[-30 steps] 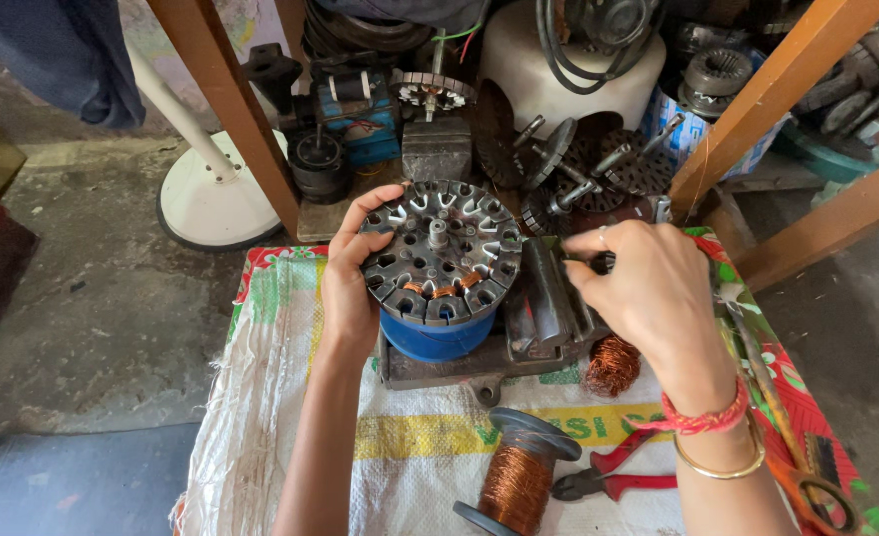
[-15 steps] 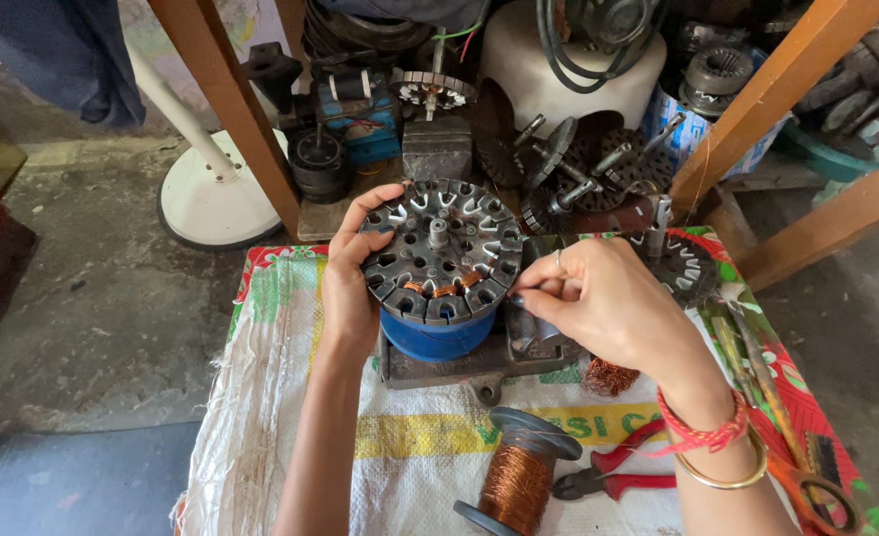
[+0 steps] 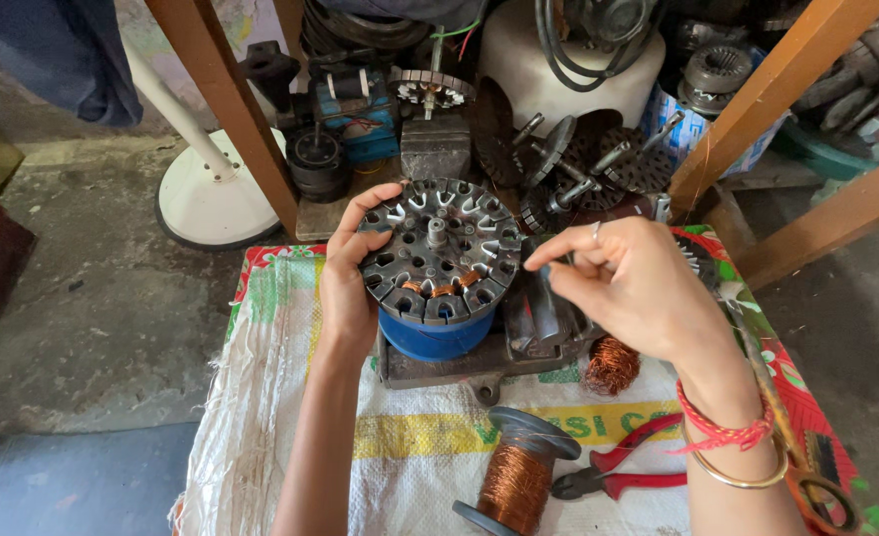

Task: The person winds copper wire into the slots of a motor armature held in a vise. They pull wire from a spool, insert it into the slots, and use a metal tool to push the wire down. The person rotates the armature to access different slots and continues winding until the visible slots are filled.

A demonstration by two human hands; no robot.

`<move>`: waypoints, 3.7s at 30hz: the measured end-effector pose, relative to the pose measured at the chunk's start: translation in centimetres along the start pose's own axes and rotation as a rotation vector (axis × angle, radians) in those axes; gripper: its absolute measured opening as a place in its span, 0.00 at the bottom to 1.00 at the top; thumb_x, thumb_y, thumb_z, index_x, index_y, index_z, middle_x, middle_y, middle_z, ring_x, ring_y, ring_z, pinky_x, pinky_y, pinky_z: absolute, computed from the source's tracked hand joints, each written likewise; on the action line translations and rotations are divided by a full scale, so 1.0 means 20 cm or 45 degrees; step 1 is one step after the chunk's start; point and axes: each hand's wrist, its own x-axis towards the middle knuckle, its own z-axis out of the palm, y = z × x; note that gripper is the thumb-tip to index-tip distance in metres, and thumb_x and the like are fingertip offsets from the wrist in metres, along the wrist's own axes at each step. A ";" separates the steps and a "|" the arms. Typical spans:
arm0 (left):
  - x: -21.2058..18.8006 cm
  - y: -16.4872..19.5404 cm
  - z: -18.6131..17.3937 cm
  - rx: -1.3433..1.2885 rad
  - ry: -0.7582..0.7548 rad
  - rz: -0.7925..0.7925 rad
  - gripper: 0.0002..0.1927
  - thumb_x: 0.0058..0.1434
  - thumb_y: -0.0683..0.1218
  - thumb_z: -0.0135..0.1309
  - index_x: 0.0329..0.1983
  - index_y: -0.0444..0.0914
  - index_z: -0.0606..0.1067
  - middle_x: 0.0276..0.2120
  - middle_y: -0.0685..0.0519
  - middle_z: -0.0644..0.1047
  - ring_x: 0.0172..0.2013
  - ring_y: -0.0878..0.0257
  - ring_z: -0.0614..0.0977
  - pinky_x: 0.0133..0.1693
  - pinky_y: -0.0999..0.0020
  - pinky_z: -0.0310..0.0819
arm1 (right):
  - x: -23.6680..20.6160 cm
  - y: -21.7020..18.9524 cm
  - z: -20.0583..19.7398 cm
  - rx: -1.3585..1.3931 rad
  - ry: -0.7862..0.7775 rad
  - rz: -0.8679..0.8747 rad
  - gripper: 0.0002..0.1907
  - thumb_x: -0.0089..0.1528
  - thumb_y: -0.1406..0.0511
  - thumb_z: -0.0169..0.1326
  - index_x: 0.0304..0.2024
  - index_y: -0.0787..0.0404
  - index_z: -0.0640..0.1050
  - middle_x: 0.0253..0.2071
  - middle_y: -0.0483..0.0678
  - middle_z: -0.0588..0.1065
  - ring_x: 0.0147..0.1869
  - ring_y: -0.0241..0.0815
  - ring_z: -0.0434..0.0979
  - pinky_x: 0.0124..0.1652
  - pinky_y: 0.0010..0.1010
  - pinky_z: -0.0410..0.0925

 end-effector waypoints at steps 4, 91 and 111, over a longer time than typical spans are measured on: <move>-0.01 0.01 0.01 0.001 0.015 -0.006 0.23 0.60 0.36 0.40 0.58 0.36 0.74 0.45 0.51 0.79 0.37 0.68 0.80 0.41 0.74 0.77 | 0.02 -0.01 -0.02 -0.066 0.123 0.103 0.05 0.59 0.68 0.62 0.35 0.63 0.84 0.14 0.44 0.64 0.18 0.29 0.51 0.20 0.29 0.50; 0.00 0.00 0.00 -0.046 -0.020 0.008 0.23 0.60 0.35 0.40 0.58 0.36 0.74 0.46 0.50 0.79 0.37 0.68 0.80 0.42 0.74 0.76 | 0.06 0.04 0.05 -0.510 0.205 0.302 0.10 0.56 0.62 0.61 0.40 0.49 0.87 0.16 0.54 0.74 0.19 0.48 0.73 0.28 0.38 0.66; 0.00 0.00 0.00 -0.049 -0.045 0.000 0.24 0.60 0.36 0.39 0.59 0.36 0.74 0.44 0.49 0.79 0.35 0.67 0.80 0.39 0.73 0.76 | -0.04 -0.09 0.09 -0.632 0.472 -0.206 0.14 0.54 0.63 0.64 0.43 0.56 0.86 0.47 0.51 0.82 0.38 0.56 0.81 0.41 0.40 0.72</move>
